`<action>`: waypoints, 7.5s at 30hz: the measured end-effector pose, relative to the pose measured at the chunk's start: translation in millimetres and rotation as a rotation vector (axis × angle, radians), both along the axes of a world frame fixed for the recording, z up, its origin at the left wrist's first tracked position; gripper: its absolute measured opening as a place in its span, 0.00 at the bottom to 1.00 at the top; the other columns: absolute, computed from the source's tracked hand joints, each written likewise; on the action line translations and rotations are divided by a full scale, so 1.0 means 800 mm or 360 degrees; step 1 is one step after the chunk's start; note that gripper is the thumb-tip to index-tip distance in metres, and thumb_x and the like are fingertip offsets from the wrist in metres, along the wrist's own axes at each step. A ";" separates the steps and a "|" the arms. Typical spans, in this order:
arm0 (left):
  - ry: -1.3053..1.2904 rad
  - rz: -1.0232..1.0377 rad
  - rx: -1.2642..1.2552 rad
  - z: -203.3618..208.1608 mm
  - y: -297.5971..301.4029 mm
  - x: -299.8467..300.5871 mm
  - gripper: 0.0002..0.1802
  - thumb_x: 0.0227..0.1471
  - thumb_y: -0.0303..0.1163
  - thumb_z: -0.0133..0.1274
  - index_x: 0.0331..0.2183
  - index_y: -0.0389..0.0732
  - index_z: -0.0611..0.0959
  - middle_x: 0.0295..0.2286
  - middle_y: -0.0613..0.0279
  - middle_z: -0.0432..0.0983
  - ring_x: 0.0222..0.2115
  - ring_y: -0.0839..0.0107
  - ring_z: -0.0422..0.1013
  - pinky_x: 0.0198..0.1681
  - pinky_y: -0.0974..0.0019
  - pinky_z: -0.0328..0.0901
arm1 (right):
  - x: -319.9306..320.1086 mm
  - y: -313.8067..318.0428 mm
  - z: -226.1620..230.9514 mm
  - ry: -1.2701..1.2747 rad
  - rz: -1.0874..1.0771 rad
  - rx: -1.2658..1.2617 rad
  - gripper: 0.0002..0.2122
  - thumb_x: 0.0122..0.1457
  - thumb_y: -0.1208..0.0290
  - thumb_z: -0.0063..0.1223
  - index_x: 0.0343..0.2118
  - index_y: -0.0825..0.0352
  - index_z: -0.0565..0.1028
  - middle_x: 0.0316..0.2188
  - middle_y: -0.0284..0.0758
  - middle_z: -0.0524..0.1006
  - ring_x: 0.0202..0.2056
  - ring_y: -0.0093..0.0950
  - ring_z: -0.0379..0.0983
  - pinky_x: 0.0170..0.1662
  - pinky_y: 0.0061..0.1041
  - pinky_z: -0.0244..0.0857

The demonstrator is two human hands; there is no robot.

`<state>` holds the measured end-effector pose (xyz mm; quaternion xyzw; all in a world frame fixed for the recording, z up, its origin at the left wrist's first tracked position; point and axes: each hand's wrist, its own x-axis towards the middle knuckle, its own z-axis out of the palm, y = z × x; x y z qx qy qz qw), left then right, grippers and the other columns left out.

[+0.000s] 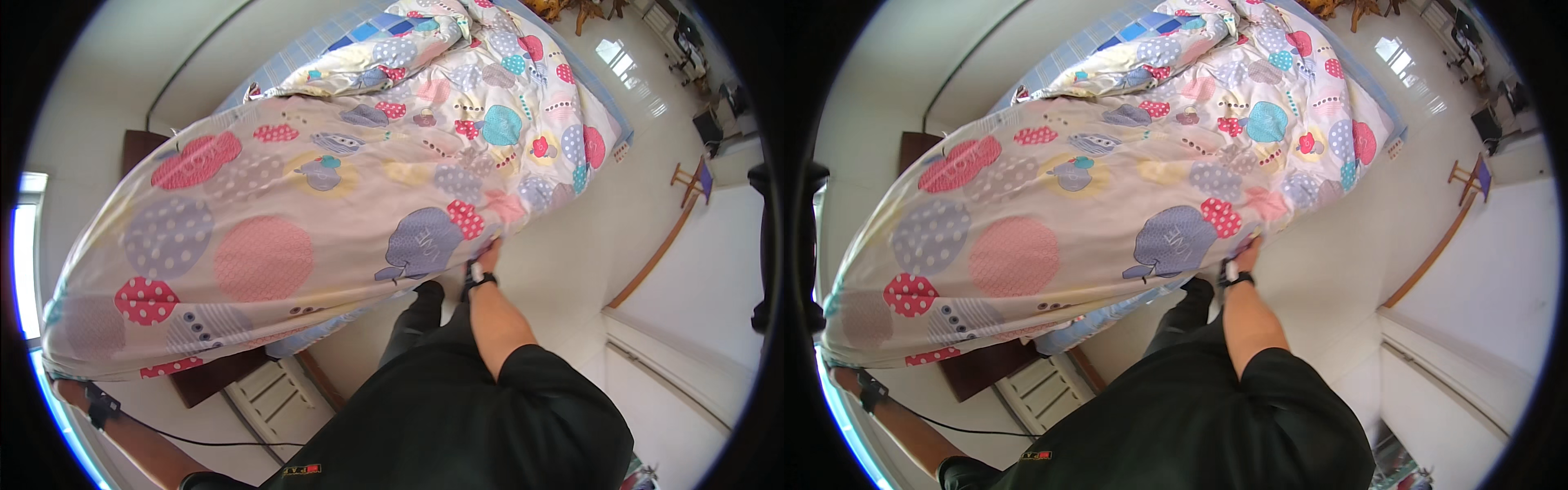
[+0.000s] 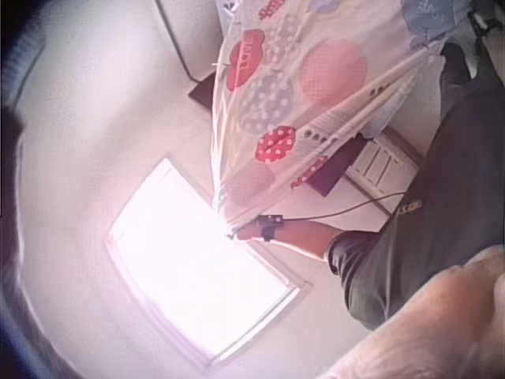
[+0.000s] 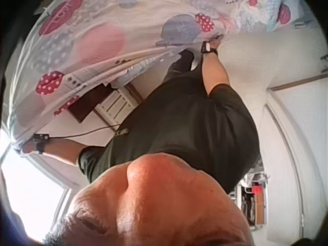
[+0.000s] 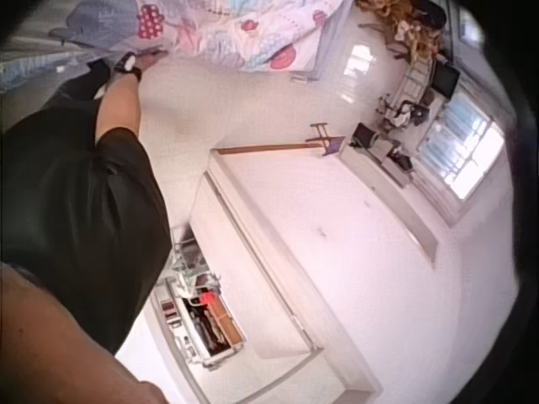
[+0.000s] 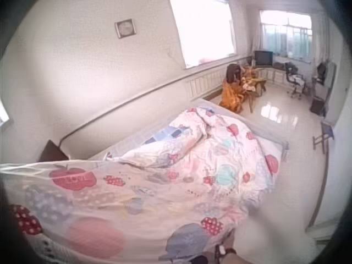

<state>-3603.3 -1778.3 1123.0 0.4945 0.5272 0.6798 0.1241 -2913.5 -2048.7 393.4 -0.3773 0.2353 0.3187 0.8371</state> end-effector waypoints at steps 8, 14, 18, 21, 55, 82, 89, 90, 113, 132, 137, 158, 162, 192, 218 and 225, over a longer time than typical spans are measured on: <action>-0.0187 0.0055 -0.0083 -0.053 -0.113 -0.066 0.22 0.64 0.39 0.58 0.53 0.34 0.80 0.49 0.46 0.82 0.45 0.56 0.80 0.48 0.55 0.77 | 0.420 -0.118 0.317 -0.0786 -0.0191 0.0084 0.19 0.70 0.55 0.56 0.49 0.68 0.81 0.46 0.40 0.85 0.47 0.36 0.83 0.53 0.39 0.78; -0.0458 0.0123 -0.0290 -0.188 -0.186 -0.178 0.19 0.64 0.37 0.58 0.50 0.33 0.80 0.45 0.46 0.83 0.42 0.57 0.82 0.45 0.56 0.78 | 0.454 -0.125 0.547 -0.1200 -0.0216 0.0013 0.20 0.71 0.59 0.54 0.51 0.73 0.80 0.48 0.42 0.84 0.48 0.39 0.83 0.55 0.37 0.76; -0.0591 0.0122 -0.0444 -0.279 -0.223 -0.221 0.17 0.64 0.36 0.58 0.47 0.32 0.81 0.43 0.46 0.84 0.40 0.58 0.82 0.43 0.56 0.78 | 0.424 -0.098 0.615 -0.1210 -0.0019 -0.0282 0.21 0.71 0.58 0.53 0.52 0.74 0.80 0.47 0.42 0.84 0.46 0.37 0.83 0.52 0.35 0.77; -0.0520 0.0297 -0.0493 -0.322 -0.255 -0.231 0.16 0.63 0.35 0.59 0.46 0.32 0.81 0.42 0.46 0.84 0.38 0.58 0.83 0.41 0.57 0.79 | 0.407 -0.102 0.641 -0.1127 0.0102 -0.0393 0.22 0.71 0.58 0.51 0.53 0.74 0.79 0.47 0.43 0.84 0.46 0.39 0.83 0.53 0.36 0.77; -0.1150 -0.0520 -0.1042 -0.408 0.234 -0.045 0.18 0.67 0.37 0.53 0.53 0.39 0.82 0.49 0.57 0.83 0.47 0.61 0.80 0.52 0.54 0.76 | 0.091 0.443 0.313 -0.0129 0.1385 -0.0777 0.51 0.67 0.40 0.61 0.78 0.68 0.45 0.73 0.57 0.58 0.70 0.55 0.63 0.67 0.58 0.66; -0.0890 0.0095 -0.1413 -0.357 0.111 -0.397 0.20 0.68 0.41 0.56 0.51 0.36 0.85 0.42 0.62 0.86 0.39 0.69 0.82 0.44 0.64 0.77 | 0.286 0.354 0.400 -0.0936 0.1326 -0.0964 0.16 0.68 0.73 0.55 0.57 0.65 0.77 0.47 0.39 0.81 0.46 0.34 0.79 0.48 0.40 0.74; -0.1183 0.0732 -0.1521 -0.546 0.031 -0.345 0.25 0.64 0.43 0.56 0.57 0.41 0.82 0.48 0.56 0.83 0.49 0.55 0.79 0.52 0.47 0.74 | 0.216 0.242 0.270 -0.0769 0.1318 -0.1610 0.18 0.65 0.76 0.56 0.57 0.67 0.75 0.43 0.40 0.81 0.39 0.39 0.84 0.37 0.41 0.82; -0.1204 0.0851 -0.1548 -0.564 0.017 -0.343 0.26 0.65 0.44 0.56 0.58 0.40 0.81 0.48 0.56 0.83 0.49 0.53 0.79 0.52 0.46 0.74 | 0.220 0.245 0.272 -0.0719 0.1413 -0.1766 0.17 0.65 0.76 0.56 0.57 0.69 0.75 0.44 0.40 0.81 0.39 0.39 0.84 0.35 0.41 0.82; -0.0331 0.0993 -0.1290 -0.575 0.048 -0.018 0.23 0.53 0.22 0.65 0.51 0.30 0.82 0.44 0.48 0.83 0.42 0.59 0.82 0.44 0.58 0.79 | 0.140 0.225 0.245 -0.0821 0.1848 -0.2229 0.17 0.71 0.63 0.55 0.57 0.64 0.70 0.41 0.42 0.80 0.23 0.37 0.83 0.16 0.31 0.71; 0.0385 -0.0522 -0.1008 -0.549 0.054 0.446 0.29 0.50 0.33 0.74 0.52 0.33 0.82 0.47 0.51 0.82 0.46 0.58 0.78 0.52 0.57 0.72 | 0.128 0.132 0.393 -0.1883 0.1580 -0.1647 0.29 0.66 0.68 0.62 0.67 0.71 0.67 0.58 0.47 0.76 0.54 0.40 0.79 0.53 0.37 0.74; -0.0580 -0.0770 -0.1952 -0.612 0.141 0.407 0.47 0.48 0.37 0.78 0.63 0.28 0.75 0.57 0.46 0.79 0.55 0.54 0.76 0.63 0.57 0.68 | 0.078 0.259 0.415 -0.2722 0.1772 -0.1067 0.37 0.58 0.68 0.69 0.72 0.62 0.66 0.71 0.56 0.64 0.71 0.54 0.60 0.72 0.46 0.57; 0.1118 0.0305 -0.1753 -0.302 0.135 -0.069 0.41 0.48 0.33 0.72 0.61 0.25 0.78 0.48 0.45 0.84 0.47 0.55 0.80 0.56 0.54 0.71 | -0.214 0.376 0.422 -0.1368 0.2932 0.0332 0.20 0.66 0.56 0.64 0.52 0.69 0.81 0.42 0.43 0.87 0.46 0.33 0.85 0.50 0.34 0.76; 0.1086 0.0308 -0.1764 -0.452 0.164 -0.079 0.35 0.55 0.39 0.69 0.57 0.26 0.79 0.32 0.52 0.83 0.32 0.58 0.79 0.40 0.57 0.74 | 0.000 0.262 0.319 -0.1441 0.2374 -0.0841 0.10 0.67 0.65 0.62 0.40 0.67 0.84 0.34 0.35 0.86 0.36 0.26 0.82 0.42 0.32 0.76; -0.1075 -0.0495 -0.2890 -0.542 0.153 0.913 0.32 0.62 0.52 0.49 0.58 0.39 0.79 0.54 0.53 0.81 0.56 0.52 0.76 0.65 0.45 0.67 | 0.884 0.090 0.409 -0.0238 0.2056 -0.0719 0.12 0.57 0.67 0.63 0.38 0.71 0.85 0.35 0.36 0.87 0.35 0.24 0.83 0.43 0.24 0.76; 0.1061 0.0146 -0.1599 -0.617 0.500 0.734 0.32 0.55 0.54 0.69 0.40 0.29 0.84 0.38 0.48 0.82 0.40 0.57 0.78 0.47 0.57 0.70 | 0.989 0.221 0.241 -0.1379 0.1585 -0.2321 0.33 0.57 0.54 0.73 0.55 0.80 0.78 0.52 0.54 0.83 0.53 0.47 0.81 0.59 0.40 0.71; 0.0053 -0.0287 -0.2153 -0.701 0.559 0.729 0.50 0.49 0.46 0.78 0.64 0.31 0.73 0.46 0.49 0.84 0.43 0.61 0.81 0.49 0.60 0.75 | 0.962 0.244 0.289 -0.2083 0.1647 -0.2781 0.37 0.60 0.54 0.70 0.65 0.77 0.71 0.64 0.55 0.74 0.67 0.49 0.68 0.71 0.41 0.60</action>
